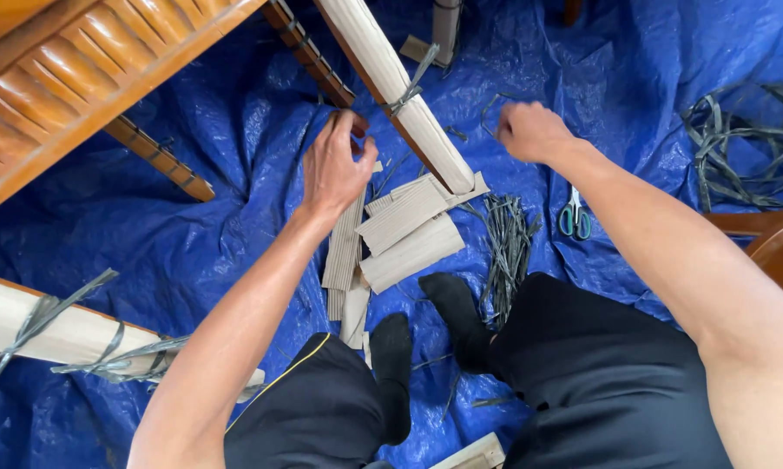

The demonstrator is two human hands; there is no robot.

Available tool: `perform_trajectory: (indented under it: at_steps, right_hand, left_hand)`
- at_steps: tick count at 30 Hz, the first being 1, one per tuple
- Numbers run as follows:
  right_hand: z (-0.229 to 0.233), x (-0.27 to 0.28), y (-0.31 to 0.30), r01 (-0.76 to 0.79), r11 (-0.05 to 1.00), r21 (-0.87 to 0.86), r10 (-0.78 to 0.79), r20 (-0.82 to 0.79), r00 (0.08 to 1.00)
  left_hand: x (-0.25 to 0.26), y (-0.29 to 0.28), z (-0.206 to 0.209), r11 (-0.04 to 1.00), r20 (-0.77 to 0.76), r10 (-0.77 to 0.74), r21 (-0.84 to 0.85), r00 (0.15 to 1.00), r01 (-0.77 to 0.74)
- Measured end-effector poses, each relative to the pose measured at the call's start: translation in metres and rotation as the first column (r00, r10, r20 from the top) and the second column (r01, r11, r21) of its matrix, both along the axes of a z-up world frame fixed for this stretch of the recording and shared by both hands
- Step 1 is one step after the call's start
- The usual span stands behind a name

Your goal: Wrapping wooden chair legs with cardboard strips and securing them with wire ties.

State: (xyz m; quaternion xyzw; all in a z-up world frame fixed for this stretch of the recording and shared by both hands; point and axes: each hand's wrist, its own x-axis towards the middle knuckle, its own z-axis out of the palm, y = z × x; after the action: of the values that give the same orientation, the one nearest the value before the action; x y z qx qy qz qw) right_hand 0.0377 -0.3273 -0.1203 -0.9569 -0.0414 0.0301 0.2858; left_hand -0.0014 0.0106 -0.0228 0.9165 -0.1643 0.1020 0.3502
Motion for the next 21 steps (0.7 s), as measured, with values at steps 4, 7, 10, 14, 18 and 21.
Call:
perform_trajectory:
  at_steps: [4,7,10,14,18,21]
  right_hand:
    - [-0.045,-0.013,-0.010,-0.287,0.881,-0.376,0.154,-0.344,0.926]
    - [-0.089,-0.017,-0.009,-0.413,0.835,-0.362,0.212,-0.482,0.850]
    - [-0.115,-0.026,-0.002,-0.540,0.793,-0.282,0.318,-0.564,0.762]
    - [-0.113,-0.039,0.018,-0.473,0.875,-0.104,0.194,-0.819,0.539]
    - [-0.122,-0.057,0.017,-0.419,0.895,-0.153,0.047,-0.902,0.429]
    - [-0.095,-0.074,0.022,-0.370,0.871,-0.322,-0.127,-0.877,0.464]
  left_hand:
    - [0.020,0.028,-0.039,0.969,-0.166,0.080,0.244,0.983,-0.038]
    - [0.029,0.047,-0.057,0.908,-0.287,0.141,0.418,0.948,-0.008]
    - [0.031,0.065,-0.074,0.864,-0.360,0.195,0.504,0.912,0.014]
    - [0.031,0.074,-0.079,0.851,-0.379,0.212,0.525,0.901,0.021]
    - [0.034,0.073,-0.081,0.838,-0.408,0.228,0.544,0.884,0.035]
    - [0.037,0.074,-0.082,0.827,-0.428,0.253,0.562,0.868,0.037]
